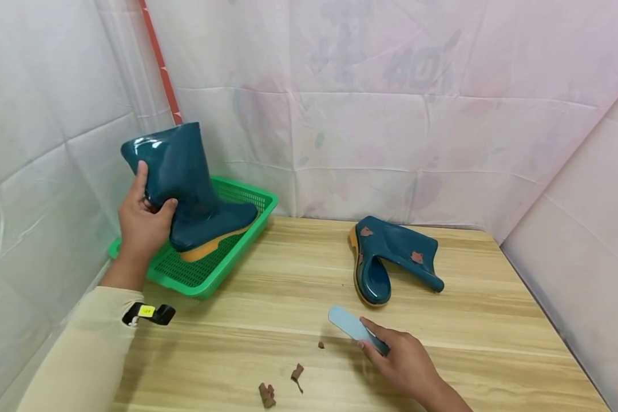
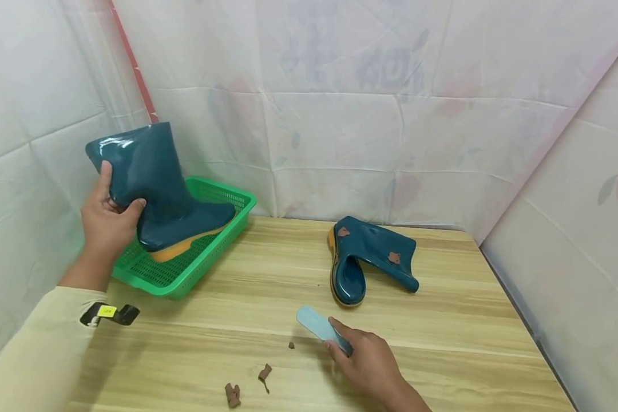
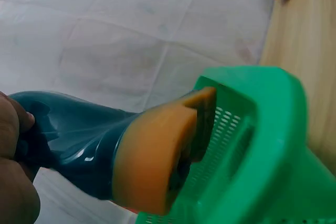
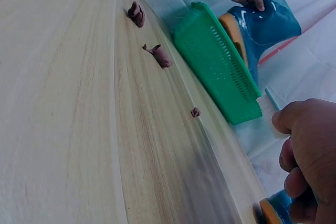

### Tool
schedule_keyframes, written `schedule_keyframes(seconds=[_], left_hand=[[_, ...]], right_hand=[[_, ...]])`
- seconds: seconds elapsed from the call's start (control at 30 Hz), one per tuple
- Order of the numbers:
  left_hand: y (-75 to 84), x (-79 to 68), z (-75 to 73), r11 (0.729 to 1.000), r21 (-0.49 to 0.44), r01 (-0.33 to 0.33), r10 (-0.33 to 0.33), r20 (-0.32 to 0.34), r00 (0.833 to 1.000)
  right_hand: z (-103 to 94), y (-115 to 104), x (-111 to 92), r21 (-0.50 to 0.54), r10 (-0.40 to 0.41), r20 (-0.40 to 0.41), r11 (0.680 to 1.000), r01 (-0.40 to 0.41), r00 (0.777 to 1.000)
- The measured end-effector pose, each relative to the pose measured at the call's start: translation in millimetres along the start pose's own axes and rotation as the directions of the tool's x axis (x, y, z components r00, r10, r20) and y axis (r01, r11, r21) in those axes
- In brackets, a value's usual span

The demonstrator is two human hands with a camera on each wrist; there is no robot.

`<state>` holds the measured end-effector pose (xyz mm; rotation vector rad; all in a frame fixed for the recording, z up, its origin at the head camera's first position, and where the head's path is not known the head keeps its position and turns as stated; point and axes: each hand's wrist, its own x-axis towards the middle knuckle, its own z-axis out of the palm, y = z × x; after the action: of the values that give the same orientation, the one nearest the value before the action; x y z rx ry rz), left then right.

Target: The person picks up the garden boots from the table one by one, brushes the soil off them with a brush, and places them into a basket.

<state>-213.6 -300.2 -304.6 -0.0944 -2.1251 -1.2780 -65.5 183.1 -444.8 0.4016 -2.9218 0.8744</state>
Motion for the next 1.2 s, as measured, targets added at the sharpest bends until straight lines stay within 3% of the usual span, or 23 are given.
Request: schedule_keyframes(seconds=[0.27,0.37,0.5,0.6,0.73,0.83,0.97,1.07,1.2], left_hand=[[-12.0,-15.4,7.7,0.999,0.035,0.027,-0.028,0.024,0.999],[-15.1,-20.8,10.2,0.995,0.101,0.023,-0.025,0.014,1.000],[-17.5,-30.5,12.3,0.980,0.199,-0.006,0.005,0.007,1.000],[-23.1,-39.3,13.1,0.975,0.216,-0.061,0.062,0.005,0.998],[-29.3,-52.3,12.1,0.968,0.220,-0.120,0.111,0.050,0.993],[-29.3,-62.5,10.5,0.967,0.218,-0.133,0.109,0.122,0.987],[-28.9,-76.9,10.8,0.958,0.239,-0.158,0.108,0.209,0.972],[-29.3,-86.9,12.5,0.939,0.258,-0.226,0.156,0.266,0.951],[-33.5,-95.0,15.8,0.893,0.225,-0.389,0.309,0.321,0.895]], right_hand=[[-1.6,3,-1,-0.005,-0.005,-0.002,1.000,0.005,1.000],[-1.9,3,-1,-0.009,-0.008,-0.002,1.000,0.008,1.000],[-2.0,4,-3,-0.014,-0.012,-0.006,1.000,0.012,1.000],[-1.9,4,-3,-0.017,-0.010,-0.004,1.000,0.010,1.000],[-2.0,5,-4,-0.016,-0.010,-0.001,1.000,0.010,1.000],[-2.1,5,-4,-0.017,-0.016,-0.004,1.000,0.016,1.000],[-1.9,5,-4,-0.022,-0.022,-0.005,1.000,0.022,1.000],[-1.9,5,-4,-0.024,-0.021,-0.005,0.999,0.021,1.000],[-2.3,4,-4,-0.019,-0.014,-0.007,1.000,0.014,1.000]])
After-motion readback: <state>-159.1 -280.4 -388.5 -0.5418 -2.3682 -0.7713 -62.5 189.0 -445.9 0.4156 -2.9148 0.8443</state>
